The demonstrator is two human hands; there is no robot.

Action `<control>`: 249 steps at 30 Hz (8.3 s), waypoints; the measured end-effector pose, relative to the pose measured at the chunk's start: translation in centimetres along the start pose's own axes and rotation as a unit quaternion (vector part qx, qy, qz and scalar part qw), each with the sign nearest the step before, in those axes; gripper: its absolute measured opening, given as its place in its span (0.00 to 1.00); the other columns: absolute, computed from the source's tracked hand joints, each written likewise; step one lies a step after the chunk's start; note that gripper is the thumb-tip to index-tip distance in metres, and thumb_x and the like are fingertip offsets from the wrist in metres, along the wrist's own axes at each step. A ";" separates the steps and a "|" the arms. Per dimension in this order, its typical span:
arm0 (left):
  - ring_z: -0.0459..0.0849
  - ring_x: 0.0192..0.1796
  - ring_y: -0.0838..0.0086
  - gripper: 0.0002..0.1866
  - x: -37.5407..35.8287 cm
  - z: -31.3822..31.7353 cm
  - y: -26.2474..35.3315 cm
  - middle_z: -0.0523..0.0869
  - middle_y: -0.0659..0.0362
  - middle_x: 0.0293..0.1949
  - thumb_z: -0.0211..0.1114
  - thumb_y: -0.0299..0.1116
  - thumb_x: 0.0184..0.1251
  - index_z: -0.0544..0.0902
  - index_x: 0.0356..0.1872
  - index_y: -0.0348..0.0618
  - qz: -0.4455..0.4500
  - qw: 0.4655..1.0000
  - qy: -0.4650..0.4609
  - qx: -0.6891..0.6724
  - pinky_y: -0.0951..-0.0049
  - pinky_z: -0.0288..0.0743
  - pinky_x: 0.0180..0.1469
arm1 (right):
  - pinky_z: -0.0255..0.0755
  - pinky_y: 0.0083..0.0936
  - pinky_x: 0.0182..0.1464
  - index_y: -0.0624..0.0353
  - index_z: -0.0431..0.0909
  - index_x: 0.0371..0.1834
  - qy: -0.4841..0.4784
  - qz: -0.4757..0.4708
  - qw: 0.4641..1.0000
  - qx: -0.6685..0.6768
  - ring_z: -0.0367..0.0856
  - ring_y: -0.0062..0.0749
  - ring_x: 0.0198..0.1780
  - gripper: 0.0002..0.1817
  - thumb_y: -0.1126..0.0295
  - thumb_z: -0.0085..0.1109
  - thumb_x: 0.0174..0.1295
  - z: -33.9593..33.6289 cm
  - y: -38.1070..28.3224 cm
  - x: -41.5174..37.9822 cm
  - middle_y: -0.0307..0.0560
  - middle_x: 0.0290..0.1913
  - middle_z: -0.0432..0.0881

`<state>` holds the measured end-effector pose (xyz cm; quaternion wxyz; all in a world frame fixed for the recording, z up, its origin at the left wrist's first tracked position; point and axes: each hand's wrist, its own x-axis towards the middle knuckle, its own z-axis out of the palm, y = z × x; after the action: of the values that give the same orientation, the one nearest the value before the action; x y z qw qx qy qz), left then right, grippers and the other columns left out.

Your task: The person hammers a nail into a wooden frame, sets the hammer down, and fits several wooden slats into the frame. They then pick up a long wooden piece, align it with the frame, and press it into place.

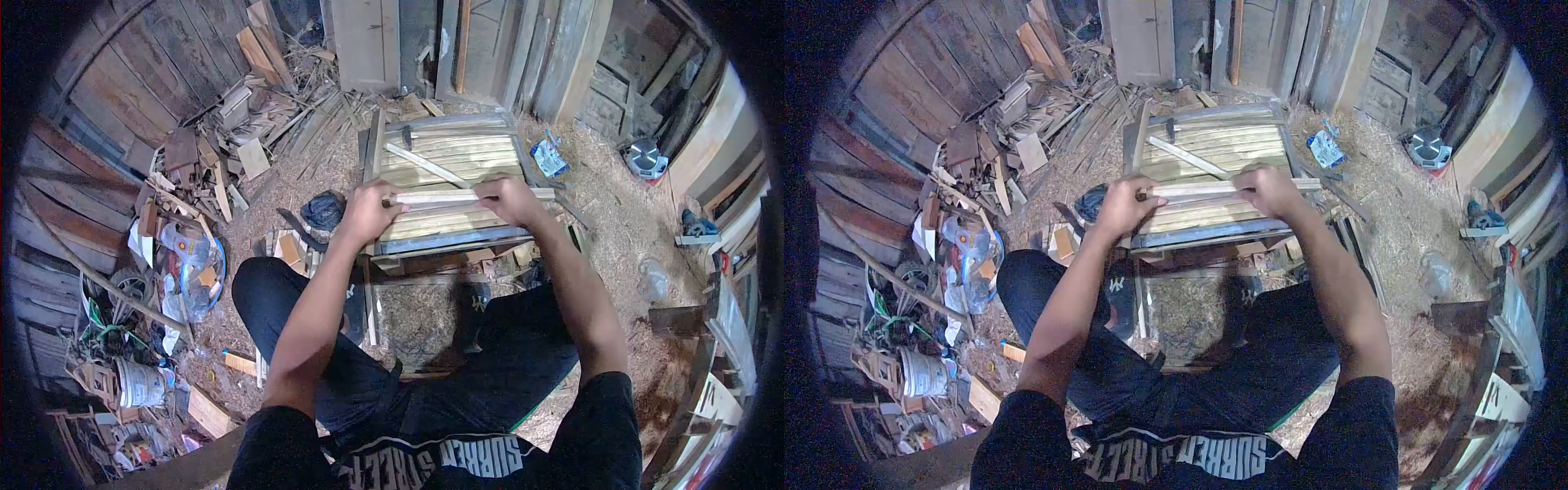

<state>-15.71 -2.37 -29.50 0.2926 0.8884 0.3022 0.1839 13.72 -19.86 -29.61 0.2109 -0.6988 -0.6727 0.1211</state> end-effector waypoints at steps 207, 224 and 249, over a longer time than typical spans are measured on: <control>0.89 0.55 0.68 0.21 4.7 -3.7 4.0 0.87 0.51 0.61 0.63 0.24 0.79 0.84 0.70 0.39 -0.080 0.839 0.051 -0.537 0.67 0.87 0.61 | 0.78 0.27 0.29 0.45 0.91 0.61 0.385 -0.332 0.858 -0.066 0.80 0.27 0.26 0.31 0.59 0.85 0.50 -4.2 -10.5 5.1 0.36 0.33 0.80; 0.88 0.62 0.48 0.26 8.4 -5.2 3.1 0.91 0.45 0.58 0.75 0.16 0.58 0.89 0.60 0.38 0.252 0.941 0.221 -0.054 0.54 0.80 0.69 | 0.79 0.29 0.31 0.52 0.92 0.58 0.419 -0.317 0.851 -0.018 0.85 0.31 0.31 0.29 0.64 0.85 0.49 -7.2 -11.3 5.1 0.43 0.37 0.85; 0.88 0.59 0.48 0.25 11.0 -18.3 20.1 0.86 0.45 0.61 0.66 0.18 0.72 0.81 0.69 0.35 0.393 0.899 0.077 0.176 0.54 0.85 0.59 | 0.75 0.25 0.31 0.72 0.85 0.49 0.540 -0.235 0.703 0.398 0.82 0.26 0.28 0.11 0.71 0.65 0.78 -14.5 -9.8 3.6 0.47 0.31 0.85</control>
<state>-8.08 -0.80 -1.25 0.0117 0.9551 -0.0223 0.2953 11.79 -18.16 -11.90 0.8181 -0.3147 -0.4756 -0.0746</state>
